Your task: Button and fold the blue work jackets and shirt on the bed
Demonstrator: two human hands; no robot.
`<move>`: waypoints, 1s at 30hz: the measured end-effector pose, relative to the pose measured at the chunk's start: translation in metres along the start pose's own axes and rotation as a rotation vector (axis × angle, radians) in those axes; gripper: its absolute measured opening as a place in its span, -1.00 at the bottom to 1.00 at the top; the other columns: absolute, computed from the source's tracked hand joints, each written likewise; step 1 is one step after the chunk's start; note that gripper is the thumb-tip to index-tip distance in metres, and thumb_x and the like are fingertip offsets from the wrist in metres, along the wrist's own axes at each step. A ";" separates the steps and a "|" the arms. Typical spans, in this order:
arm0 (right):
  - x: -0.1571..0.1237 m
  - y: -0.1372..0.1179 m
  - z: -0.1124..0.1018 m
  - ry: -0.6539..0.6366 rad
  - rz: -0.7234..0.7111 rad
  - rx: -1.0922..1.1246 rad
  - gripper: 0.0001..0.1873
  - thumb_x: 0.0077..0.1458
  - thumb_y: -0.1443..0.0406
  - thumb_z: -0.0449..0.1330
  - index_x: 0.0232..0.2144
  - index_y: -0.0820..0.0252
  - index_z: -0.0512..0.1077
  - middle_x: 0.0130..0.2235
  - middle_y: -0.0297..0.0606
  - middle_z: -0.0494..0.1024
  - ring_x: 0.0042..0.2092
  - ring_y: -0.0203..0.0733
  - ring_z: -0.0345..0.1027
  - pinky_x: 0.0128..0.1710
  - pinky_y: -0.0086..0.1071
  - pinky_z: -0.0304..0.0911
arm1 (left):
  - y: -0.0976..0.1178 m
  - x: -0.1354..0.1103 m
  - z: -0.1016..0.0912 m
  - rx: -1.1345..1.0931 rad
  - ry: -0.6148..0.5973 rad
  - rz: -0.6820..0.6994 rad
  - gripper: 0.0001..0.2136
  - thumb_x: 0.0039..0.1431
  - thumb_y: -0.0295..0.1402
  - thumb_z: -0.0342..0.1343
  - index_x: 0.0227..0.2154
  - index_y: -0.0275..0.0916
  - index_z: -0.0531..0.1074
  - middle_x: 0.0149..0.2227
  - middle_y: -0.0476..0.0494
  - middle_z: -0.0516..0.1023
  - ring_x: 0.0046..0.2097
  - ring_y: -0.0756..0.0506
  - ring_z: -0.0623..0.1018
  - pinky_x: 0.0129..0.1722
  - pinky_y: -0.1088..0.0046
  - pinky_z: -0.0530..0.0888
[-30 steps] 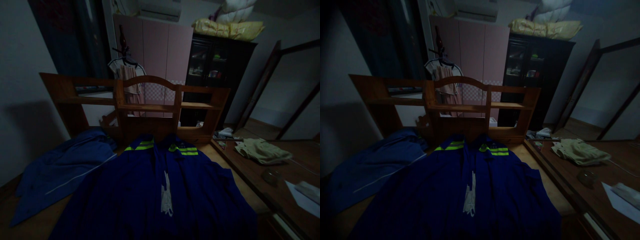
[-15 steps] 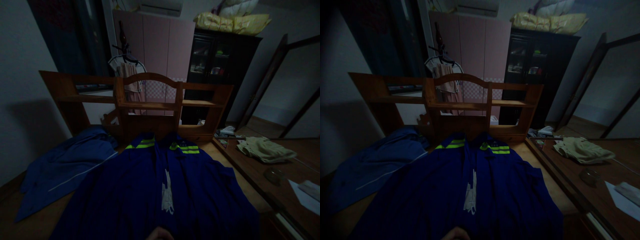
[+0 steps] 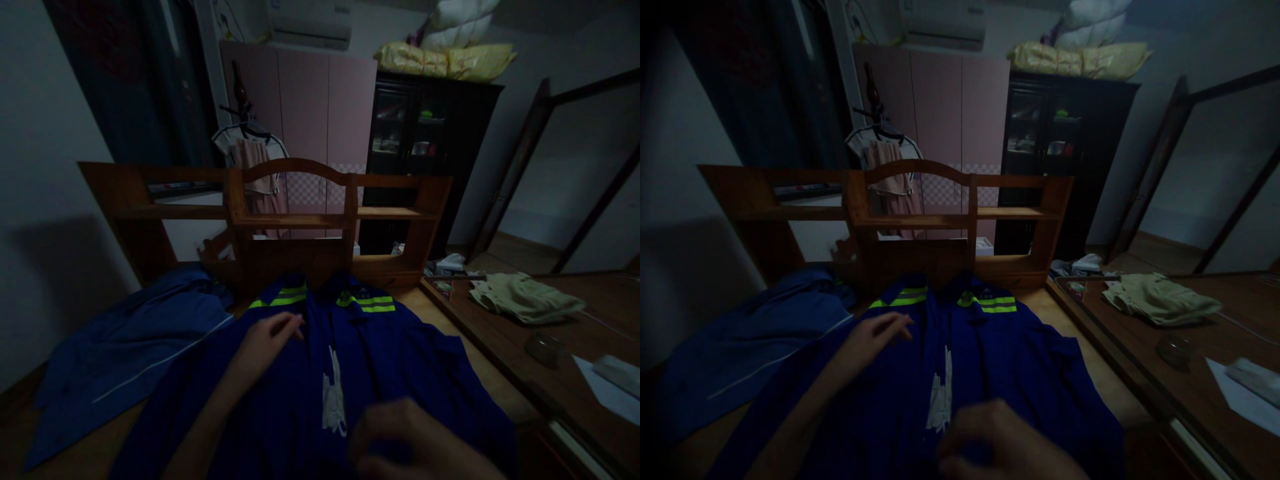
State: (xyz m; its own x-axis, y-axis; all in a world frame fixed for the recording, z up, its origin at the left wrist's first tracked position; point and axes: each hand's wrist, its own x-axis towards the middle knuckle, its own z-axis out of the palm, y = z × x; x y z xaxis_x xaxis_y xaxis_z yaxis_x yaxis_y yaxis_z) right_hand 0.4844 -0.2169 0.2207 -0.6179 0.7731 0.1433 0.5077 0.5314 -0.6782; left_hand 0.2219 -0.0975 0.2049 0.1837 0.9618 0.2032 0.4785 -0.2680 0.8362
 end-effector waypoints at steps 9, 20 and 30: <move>0.174 0.150 -0.023 0.384 0.239 0.179 -0.74 0.05 0.38 0.00 -0.26 0.34 0.44 -0.45 -0.24 0.51 -0.51 -0.32 0.33 -0.48 -0.48 0.22 | -0.086 0.128 0.069 0.050 0.252 -0.097 -0.48 -0.05 -0.21 0.20 -0.05 -0.41 0.33 -0.05 -0.39 0.45 0.00 -0.22 0.44 -0.01 0.33 0.32; 0.193 0.226 0.008 0.461 0.162 0.238 -0.28 -0.03 0.44 -0.01 0.22 0.12 0.02 -0.46 -0.39 0.44 -0.53 -0.37 0.25 -0.49 -0.50 0.18 | -0.130 0.131 0.071 -0.326 0.152 -0.252 -0.46 0.01 -0.41 0.10 0.10 -0.42 0.23 0.17 -0.33 0.24 0.17 -0.20 0.28 0.12 0.35 0.26; 0.198 0.230 0.011 0.452 0.109 0.137 -0.16 -0.06 0.46 0.09 0.25 0.06 -0.08 -0.47 -0.43 0.38 -0.47 -0.36 0.22 -0.46 -0.50 0.12 | -0.124 0.131 0.069 -0.619 0.119 -0.319 -0.51 -0.08 -0.40 0.22 -0.01 -0.32 0.38 0.02 -0.22 0.44 0.09 -0.21 0.39 0.12 0.28 0.26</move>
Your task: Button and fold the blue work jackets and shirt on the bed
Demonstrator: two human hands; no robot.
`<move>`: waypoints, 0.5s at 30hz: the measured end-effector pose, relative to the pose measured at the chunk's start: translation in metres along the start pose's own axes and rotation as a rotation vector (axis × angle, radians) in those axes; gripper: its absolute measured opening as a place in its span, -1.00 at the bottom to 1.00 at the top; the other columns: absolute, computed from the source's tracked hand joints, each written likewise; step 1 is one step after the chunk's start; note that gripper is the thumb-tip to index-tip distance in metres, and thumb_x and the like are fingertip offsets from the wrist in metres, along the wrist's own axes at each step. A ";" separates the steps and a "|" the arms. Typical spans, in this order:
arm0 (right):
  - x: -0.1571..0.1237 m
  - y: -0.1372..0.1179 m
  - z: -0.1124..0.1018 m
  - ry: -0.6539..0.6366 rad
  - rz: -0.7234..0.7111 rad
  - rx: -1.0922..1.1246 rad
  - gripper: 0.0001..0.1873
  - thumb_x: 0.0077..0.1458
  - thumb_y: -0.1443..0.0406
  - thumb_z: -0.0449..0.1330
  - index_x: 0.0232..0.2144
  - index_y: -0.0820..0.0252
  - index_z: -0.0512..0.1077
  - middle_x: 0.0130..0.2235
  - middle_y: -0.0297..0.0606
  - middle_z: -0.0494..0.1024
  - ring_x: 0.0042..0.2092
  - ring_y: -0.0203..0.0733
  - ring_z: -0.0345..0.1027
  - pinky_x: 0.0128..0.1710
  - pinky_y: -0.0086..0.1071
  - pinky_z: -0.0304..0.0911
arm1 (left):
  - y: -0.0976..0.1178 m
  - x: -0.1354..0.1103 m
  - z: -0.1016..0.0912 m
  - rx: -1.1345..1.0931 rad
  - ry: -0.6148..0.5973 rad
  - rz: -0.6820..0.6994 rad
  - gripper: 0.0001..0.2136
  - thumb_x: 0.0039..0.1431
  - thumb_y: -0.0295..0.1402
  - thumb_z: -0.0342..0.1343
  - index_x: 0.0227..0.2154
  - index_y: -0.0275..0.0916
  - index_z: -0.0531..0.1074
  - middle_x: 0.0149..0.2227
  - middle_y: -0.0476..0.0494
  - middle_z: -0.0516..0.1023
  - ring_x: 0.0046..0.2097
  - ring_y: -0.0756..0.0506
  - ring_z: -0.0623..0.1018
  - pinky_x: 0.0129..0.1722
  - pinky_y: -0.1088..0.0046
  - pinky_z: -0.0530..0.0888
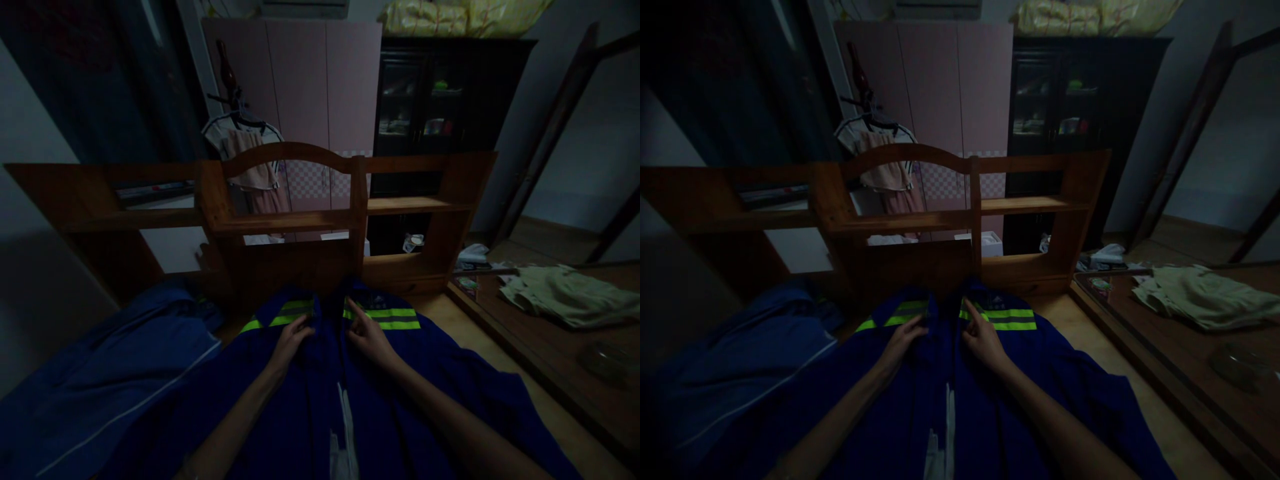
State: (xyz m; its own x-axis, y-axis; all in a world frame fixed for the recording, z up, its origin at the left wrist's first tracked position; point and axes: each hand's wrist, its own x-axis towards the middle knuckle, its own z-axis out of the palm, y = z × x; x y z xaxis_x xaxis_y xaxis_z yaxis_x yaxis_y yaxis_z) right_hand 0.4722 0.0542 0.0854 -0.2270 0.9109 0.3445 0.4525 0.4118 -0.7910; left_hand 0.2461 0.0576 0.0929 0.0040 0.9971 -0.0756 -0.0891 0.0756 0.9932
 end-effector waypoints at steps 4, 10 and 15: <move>-0.001 -0.004 0.001 -0.005 -0.012 -0.002 -0.14 -0.04 0.46 0.08 0.27 0.07 -0.17 -0.49 -0.44 0.39 -0.50 -0.35 0.24 -0.48 -0.49 0.12 | 0.006 -0.006 0.005 -0.076 -0.005 -0.011 -0.53 -0.07 -0.30 0.27 -0.04 -0.29 0.41 -0.05 -0.20 0.50 0.03 -0.21 0.45 0.08 0.28 0.31; -0.003 -0.010 0.002 0.037 -0.020 -0.011 -0.14 -0.05 0.44 0.10 0.25 0.08 -0.18 -0.50 -0.45 0.40 -0.50 -0.32 0.28 -0.48 -0.48 0.13 | 0.006 -0.007 0.006 -0.137 0.047 -0.017 -0.48 -0.08 -0.30 0.29 -0.01 -0.32 0.36 -0.07 -0.23 0.51 -0.01 -0.17 0.47 0.04 0.35 0.34; -0.004 -0.012 0.002 0.094 0.003 -0.029 -0.35 -0.02 0.37 0.13 0.13 0.15 0.04 -0.49 -0.43 0.41 -0.48 -0.30 0.30 -0.48 -0.48 0.13 | 0.003 -0.007 0.005 -0.148 0.034 0.020 -0.48 -0.07 -0.29 0.28 0.00 -0.32 0.35 -0.16 -0.21 0.55 -0.14 -0.13 0.53 -0.12 0.43 0.41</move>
State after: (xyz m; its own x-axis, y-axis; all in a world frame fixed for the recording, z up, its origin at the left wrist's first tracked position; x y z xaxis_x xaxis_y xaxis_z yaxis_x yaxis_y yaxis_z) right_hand 0.4659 0.0462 0.0922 -0.1441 0.9099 0.3890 0.4778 0.4082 -0.7779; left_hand 0.2511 0.0505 0.0968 -0.0324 0.9976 -0.0615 -0.2343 0.0522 0.9708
